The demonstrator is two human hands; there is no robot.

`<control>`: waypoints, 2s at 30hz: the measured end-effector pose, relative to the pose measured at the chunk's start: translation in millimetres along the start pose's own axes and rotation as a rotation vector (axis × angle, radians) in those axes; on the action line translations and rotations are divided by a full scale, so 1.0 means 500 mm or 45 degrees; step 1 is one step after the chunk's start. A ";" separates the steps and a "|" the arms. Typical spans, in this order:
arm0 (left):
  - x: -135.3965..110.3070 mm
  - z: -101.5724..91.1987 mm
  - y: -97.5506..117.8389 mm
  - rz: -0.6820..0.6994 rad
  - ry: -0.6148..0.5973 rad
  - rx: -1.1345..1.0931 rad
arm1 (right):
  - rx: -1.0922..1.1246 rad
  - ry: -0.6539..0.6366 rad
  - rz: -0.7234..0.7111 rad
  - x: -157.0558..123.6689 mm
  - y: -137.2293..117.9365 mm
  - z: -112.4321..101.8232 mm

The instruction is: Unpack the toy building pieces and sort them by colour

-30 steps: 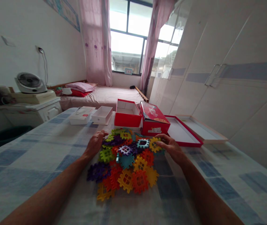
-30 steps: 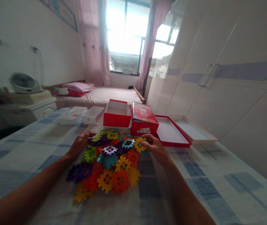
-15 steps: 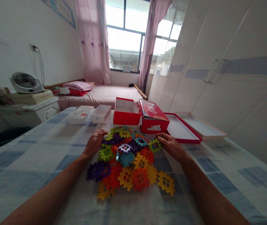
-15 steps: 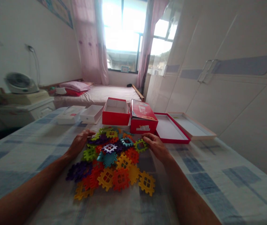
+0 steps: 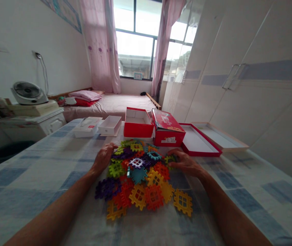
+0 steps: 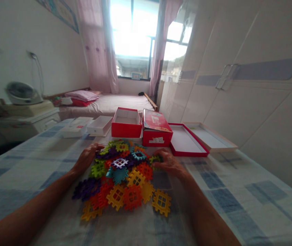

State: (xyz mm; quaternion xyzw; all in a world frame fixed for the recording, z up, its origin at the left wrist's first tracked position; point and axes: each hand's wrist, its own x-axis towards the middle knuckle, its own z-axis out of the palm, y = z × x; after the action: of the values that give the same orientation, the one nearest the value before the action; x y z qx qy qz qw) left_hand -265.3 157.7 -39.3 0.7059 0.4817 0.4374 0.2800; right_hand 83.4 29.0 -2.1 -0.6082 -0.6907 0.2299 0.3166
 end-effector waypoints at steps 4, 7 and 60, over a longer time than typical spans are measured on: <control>0.000 0.001 0.002 -0.016 -0.006 -0.021 | 0.079 0.029 0.007 0.002 0.004 -0.002; -0.002 0.002 0.007 -0.020 -0.013 -0.043 | 0.194 0.013 0.000 -0.001 -0.001 -0.010; -0.013 0.016 0.046 0.112 0.022 -0.019 | -0.006 0.050 -0.055 0.261 -0.213 0.148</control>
State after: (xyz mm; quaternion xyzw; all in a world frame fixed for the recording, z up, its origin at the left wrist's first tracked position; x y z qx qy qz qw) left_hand -249.2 143.0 -26.6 0.7204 0.4493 0.4589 0.2618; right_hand -51.2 146.0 41.9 -0.5983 -0.6979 0.2095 0.3333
